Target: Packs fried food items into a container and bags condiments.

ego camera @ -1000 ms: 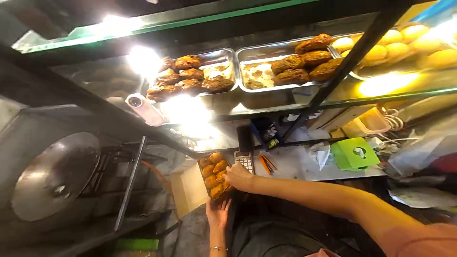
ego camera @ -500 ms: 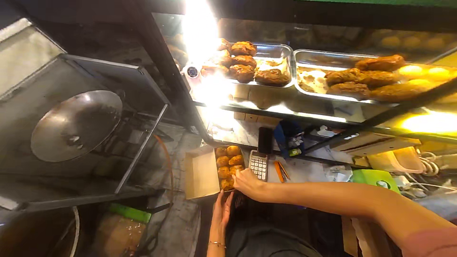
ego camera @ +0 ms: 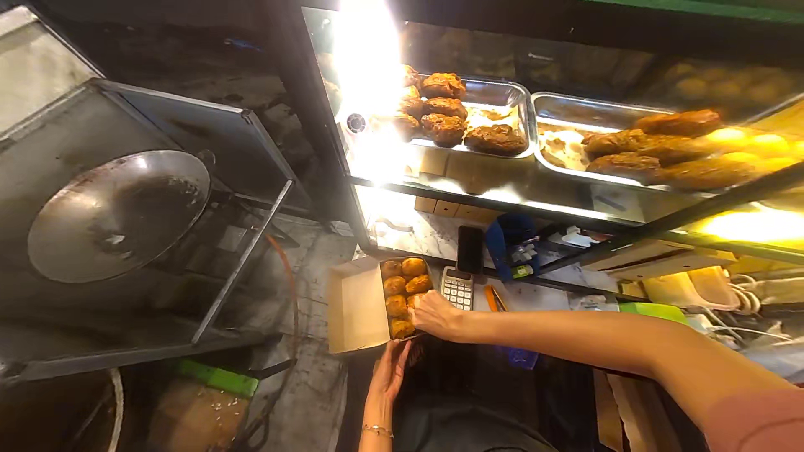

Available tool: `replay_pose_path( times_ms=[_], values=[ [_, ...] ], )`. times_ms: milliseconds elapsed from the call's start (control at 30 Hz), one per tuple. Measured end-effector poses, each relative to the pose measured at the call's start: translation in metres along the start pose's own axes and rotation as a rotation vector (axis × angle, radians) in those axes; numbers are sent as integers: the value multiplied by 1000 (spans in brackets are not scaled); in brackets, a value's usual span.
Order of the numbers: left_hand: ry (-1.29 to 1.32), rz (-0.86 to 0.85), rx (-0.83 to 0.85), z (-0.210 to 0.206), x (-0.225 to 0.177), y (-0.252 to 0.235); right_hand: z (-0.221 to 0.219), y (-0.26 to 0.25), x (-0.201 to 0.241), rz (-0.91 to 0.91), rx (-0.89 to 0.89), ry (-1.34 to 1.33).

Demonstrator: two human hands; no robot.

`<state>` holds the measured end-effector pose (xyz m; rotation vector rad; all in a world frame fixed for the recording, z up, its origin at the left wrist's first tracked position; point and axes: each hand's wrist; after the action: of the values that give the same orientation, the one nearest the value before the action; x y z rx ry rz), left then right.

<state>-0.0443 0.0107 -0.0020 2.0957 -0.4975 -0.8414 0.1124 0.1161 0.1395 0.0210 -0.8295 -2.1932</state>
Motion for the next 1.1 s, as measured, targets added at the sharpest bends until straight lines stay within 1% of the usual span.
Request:
replay_pose_path(
  times_ms=[100,233,433,533,633,767,800,833,967,1100],
  values=[
    [16,-13,-8,1,-1,-1,15,-8,-1,-15,46,-9],
    [15,-19,-24,1,-2,-2,32,-15,-8,-100,146,-103],
    [34,-2,-26,0,-6,-1,30,6,8,-99,99,-61],
    [39,-8,-34,-3,-6,1,2,9,22,-164,6,-102],
    [37,-6,-44,-6,-6,3,-38,3,28,-217,-169,-121],
    [38,-22,-45,-2,-5,1,-81,2,18,-211,-418,-28],
    [22,-27,-53,-3,-5,1,-87,3,14,-205,-469,-6],
    [5,-34,-55,-3,-5,0,-88,5,11,-209,-480,-11],
    [-33,-63,-40,0,-2,-3,-82,12,7,-239,-423,-90],
    [-18,-71,-35,5,-2,-7,-66,16,-1,-264,-228,-232]
  ],
)
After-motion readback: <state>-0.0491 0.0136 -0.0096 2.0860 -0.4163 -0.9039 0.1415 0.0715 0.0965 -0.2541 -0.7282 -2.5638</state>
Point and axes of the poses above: each hand's wrist, its own y-axis away from the middle knuckle, its own z-axis out of the back of the hand, x = y × z, and after that the axes turned 5 degrees about -y, right-handed
